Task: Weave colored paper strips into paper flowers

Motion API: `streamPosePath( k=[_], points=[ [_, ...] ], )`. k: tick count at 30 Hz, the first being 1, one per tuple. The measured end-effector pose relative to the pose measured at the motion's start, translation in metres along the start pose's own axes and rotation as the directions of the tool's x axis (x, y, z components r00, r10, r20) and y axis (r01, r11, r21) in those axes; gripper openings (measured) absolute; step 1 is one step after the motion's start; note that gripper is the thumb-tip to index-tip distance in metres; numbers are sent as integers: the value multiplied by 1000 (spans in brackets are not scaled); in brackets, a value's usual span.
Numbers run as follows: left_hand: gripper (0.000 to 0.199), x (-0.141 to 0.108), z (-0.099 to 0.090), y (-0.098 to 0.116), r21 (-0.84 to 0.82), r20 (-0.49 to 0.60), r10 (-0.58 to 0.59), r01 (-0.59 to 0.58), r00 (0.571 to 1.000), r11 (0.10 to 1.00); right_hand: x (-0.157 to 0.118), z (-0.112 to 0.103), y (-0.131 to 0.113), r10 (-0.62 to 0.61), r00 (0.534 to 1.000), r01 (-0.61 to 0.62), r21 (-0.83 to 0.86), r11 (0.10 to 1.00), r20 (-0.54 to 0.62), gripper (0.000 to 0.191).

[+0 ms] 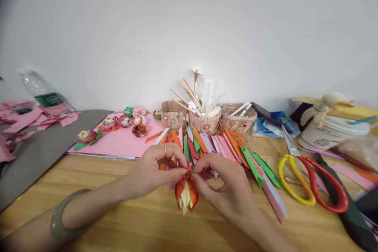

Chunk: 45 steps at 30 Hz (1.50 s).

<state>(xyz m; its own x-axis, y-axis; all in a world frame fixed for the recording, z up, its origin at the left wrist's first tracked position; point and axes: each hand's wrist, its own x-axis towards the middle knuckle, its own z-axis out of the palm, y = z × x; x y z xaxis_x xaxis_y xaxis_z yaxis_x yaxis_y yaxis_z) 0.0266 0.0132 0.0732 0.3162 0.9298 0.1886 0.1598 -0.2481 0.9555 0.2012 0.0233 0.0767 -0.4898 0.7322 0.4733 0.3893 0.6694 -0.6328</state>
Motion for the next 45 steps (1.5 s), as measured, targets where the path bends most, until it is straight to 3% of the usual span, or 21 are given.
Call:
streamPosePath(
  k=[1,3,5,7,9,12,16,20,26,29,32,35,37,39,41,43,45],
  points=[
    [3,-1,0,-2,83,-18,110,-109,994,991,-1,0,1,-65,997,64,-46,997,-29,12],
    [7,-1,1,-6,245,-22,345,-329,938,912,-3,1,3,-200,976,188,-136,973,-84,12],
    [9,-1,1,-9,339,-13,470,-438,883,832,-4,3,5,-274,954,249,-184,951,-120,14],
    [8,0,2,-8,325,-32,394,-363,918,873,-5,4,6,-263,955,237,-182,954,-140,15],
    [6,1,2,-5,236,-50,188,-171,981,957,-5,4,7,-231,962,208,-158,965,-144,15],
    [3,2,0,-2,108,-50,-21,27,999,994,-2,2,6,-132,985,123,-93,988,-110,13],
    [2,3,-1,-3,59,-72,-18,22,997,998,1,0,5,90,996,-89,59,994,-7,5],
    [4,2,0,-3,124,-89,55,-44,995,991,2,0,4,138,990,-141,117,983,30,9],
    [5,0,0,-2,96,-74,91,-84,993,992,-1,3,4,46,998,-48,-37,998,-41,7],
    [10,3,-4,-1,-49,-16,-3,2,1000,999,-2,3,5,-33,998,29,-77,997,-57,10],
    [17,8,-7,0,-200,-25,-115,108,993,974,-3,2,6,-101,992,92,-106,990,-81,11],
    [20,11,-8,1,-220,28,-181,183,983,958,-2,1,6,-174,982,164,-135,977,-69,13],
    [15,11,-7,1,-171,66,-168,177,984,969,-1,2,6,-238,969,225,-161,961,-70,15],
    [10,10,-6,0,-115,15,-88,89,996,989,-1,3,7,-296,946,264,-219,939,-132,15],
    [10,9,-6,-2,-62,-54,20,-23,998,998,-2,2,7,-289,930,225,-271,936,-226,12],
    [10,7,-5,-4,30,-95,143,-141,985,990,-2,2,6,-168,956,114,-224,968,-239,6],
    [10,5,-6,-6,149,-109,271,-254,956,956,-2,1,3,27,993,-37,-87,996,-113,11]
  ],
)
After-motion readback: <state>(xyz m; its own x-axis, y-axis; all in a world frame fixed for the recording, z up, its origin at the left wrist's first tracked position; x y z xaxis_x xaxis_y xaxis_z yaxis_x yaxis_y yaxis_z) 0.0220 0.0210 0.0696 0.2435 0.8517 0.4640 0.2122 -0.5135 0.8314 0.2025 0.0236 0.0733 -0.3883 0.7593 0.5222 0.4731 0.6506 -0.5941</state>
